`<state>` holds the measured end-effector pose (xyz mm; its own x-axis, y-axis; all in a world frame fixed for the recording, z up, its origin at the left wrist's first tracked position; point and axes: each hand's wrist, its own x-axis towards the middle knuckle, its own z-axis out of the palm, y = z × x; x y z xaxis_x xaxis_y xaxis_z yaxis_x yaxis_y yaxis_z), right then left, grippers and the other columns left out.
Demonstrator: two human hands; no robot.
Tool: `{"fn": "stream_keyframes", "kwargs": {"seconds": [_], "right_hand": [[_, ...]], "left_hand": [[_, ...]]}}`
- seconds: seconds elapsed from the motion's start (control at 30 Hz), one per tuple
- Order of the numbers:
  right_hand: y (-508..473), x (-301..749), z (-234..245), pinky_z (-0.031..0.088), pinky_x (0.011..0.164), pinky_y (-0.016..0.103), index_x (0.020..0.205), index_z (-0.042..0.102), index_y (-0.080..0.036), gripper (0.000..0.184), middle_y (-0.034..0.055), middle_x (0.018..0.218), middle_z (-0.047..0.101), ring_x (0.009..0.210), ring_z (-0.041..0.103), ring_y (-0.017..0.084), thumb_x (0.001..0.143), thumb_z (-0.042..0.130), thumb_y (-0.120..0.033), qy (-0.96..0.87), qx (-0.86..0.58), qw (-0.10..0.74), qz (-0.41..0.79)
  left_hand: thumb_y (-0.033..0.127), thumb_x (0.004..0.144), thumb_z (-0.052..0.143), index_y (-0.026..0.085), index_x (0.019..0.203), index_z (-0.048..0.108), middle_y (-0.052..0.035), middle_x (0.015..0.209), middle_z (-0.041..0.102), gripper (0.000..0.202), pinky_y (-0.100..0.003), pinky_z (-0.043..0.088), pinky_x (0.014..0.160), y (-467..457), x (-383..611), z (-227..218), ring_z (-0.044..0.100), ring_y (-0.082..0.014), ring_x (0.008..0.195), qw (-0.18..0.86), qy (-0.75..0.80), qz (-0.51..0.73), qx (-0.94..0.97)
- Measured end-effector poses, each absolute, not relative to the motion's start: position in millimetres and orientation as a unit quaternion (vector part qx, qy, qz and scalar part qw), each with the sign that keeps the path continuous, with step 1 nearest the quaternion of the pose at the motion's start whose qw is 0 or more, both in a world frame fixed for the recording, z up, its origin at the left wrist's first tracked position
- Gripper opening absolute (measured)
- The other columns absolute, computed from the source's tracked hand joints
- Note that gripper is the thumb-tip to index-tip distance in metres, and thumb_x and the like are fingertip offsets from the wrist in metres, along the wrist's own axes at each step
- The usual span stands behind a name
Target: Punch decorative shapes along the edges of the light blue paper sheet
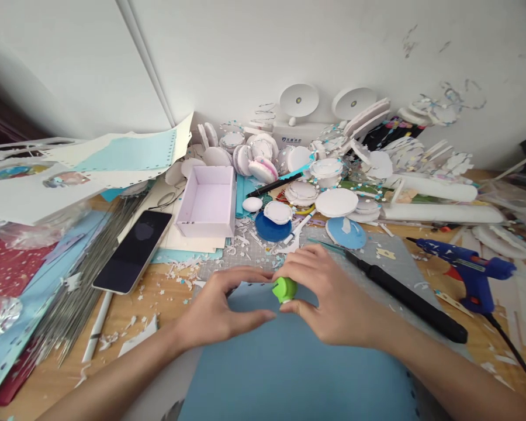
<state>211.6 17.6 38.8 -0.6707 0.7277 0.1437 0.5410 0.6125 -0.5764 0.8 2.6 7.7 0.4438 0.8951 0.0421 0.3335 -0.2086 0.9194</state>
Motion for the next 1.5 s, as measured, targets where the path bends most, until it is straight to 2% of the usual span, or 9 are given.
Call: {"fn": "stream_keyframes", "kwargs": {"seconds": [0.13, 0.27, 0.5, 0.7, 0.77, 1.0, 1.27, 1.37, 1.5], "right_hand": [[14, 207, 34, 0.030, 0.080, 0.035, 0.088, 0.055, -0.018, 0.018, 0.0011, 0.083, 0.057, 0.082, 0.049, 0.018, 0.074, 0.063, -0.008, -0.878, -0.357, 0.191, 0.255], [10, 203, 27, 0.030, 0.080, 0.036, 0.086, 0.056, -0.017, 0.018, 0.0016, 0.080, 0.055, 0.079, 0.047, 0.018, 0.072, 0.060, -0.007, -0.885, -0.346, 0.198, 0.239], [7, 200, 16, 0.031, 0.083, 0.040, 0.090, 0.057, -0.017, 0.020, 0.0033, 0.079, 0.054, 0.076, 0.047, 0.019, 0.074, 0.053, -0.006, -0.887, -0.353, 0.207, 0.212], [13, 203, 21, 0.031, 0.085, 0.039, 0.089, 0.056, -0.018, 0.017, 0.0022, 0.079, 0.056, 0.078, 0.049, 0.019, 0.077, 0.056, -0.007, -0.883, -0.360, 0.215, 0.212], [17, 206, 25, 0.032, 0.085, 0.039, 0.091, 0.056, -0.018, 0.015, 0.0036, 0.084, 0.058, 0.083, 0.051, 0.020, 0.078, 0.060, -0.011, -0.879, -0.369, 0.213, 0.216], [27, 221, 36, 0.033, 0.081, 0.036, 0.090, 0.056, -0.018, 0.018, 0.0037, 0.090, 0.061, 0.087, 0.051, 0.021, 0.077, 0.068, -0.017, -0.879, -0.386, 0.156, 0.233], [27, 217, 37, 0.031, 0.081, 0.036, 0.081, 0.054, -0.019, 0.017, 0.0008, 0.082, 0.060, 0.080, 0.050, 0.019, 0.074, 0.068, -0.013, -0.883, -0.381, 0.163, 0.221], [26, 215, 36, 0.031, 0.081, 0.037, 0.084, 0.055, -0.019, 0.015, 0.0017, 0.084, 0.061, 0.082, 0.051, 0.019, 0.076, 0.067, -0.014, -0.879, -0.389, 0.167, 0.221], [27, 211, 36, 0.032, 0.080, 0.037, 0.085, 0.056, -0.018, 0.015, 0.0037, 0.087, 0.061, 0.086, 0.051, 0.021, 0.074, 0.065, -0.012, -0.887, -0.381, 0.158, 0.207]], "left_hand": [[0.032, 0.062, 0.084, 0.021, 0.115, 0.062, -0.0039, 0.109, 0.070, 0.059, -0.031, 0.051, 0.091, -1, 1, 7, 0.066, -0.0211, 0.100, 0.446, 0.444, 0.312, 0.711], [0.033, 0.067, 0.081, 0.020, 0.102, 0.069, -0.0022, 0.095, 0.074, 0.039, -0.026, 0.055, 0.078, -5, 1, 2, 0.069, -0.0189, 0.085, 0.381, 0.429, 0.324, 0.752], [0.031, 0.078, 0.072, 0.017, 0.112, 0.066, -0.0048, 0.090, 0.074, 0.038, -0.025, 0.055, 0.067, -9, 2, -7, 0.070, -0.0177, 0.074, 0.316, 0.386, 0.368, 0.785], [0.036, 0.074, 0.076, 0.020, 0.113, 0.067, -0.0044, 0.105, 0.073, 0.043, -0.029, 0.055, 0.082, -7, 4, -8, 0.070, -0.0230, 0.092, 0.362, 0.446, 0.349, 0.741], [0.036, 0.081, 0.068, 0.022, 0.113, 0.068, -0.0027, 0.106, 0.073, 0.034, -0.029, 0.054, 0.084, -5, 4, -6, 0.069, -0.0228, 0.095, 0.379, 0.459, 0.335, 0.730], [0.027, 0.093, 0.050, 0.017, 0.086, 0.072, 0.0020, 0.068, 0.070, 0.025, -0.019, 0.048, 0.056, -2, 0, 0, 0.062, -0.0136, 0.059, 0.344, 0.474, 0.323, 0.744], [0.030, 0.093, 0.049, 0.017, 0.091, 0.071, -0.0010, 0.081, 0.074, 0.026, -0.021, 0.051, 0.062, -1, -1, -1, 0.067, -0.0162, 0.068, 0.360, 0.465, 0.317, 0.744], [0.034, 0.091, 0.053, 0.019, 0.103, 0.068, -0.0025, 0.096, 0.073, 0.024, -0.026, 0.053, 0.076, 4, -5, 13, 0.068, -0.0190, 0.086, 0.353, 0.461, 0.303, 0.756], [0.047, 0.077, 0.068, 0.019, 0.126, 0.053, -0.0094, 0.123, 0.062, 0.058, -0.036, 0.048, 0.092, 12, -5, 47, 0.059, -0.0259, 0.110, 0.234, 0.428, 0.249, 0.837]]}}
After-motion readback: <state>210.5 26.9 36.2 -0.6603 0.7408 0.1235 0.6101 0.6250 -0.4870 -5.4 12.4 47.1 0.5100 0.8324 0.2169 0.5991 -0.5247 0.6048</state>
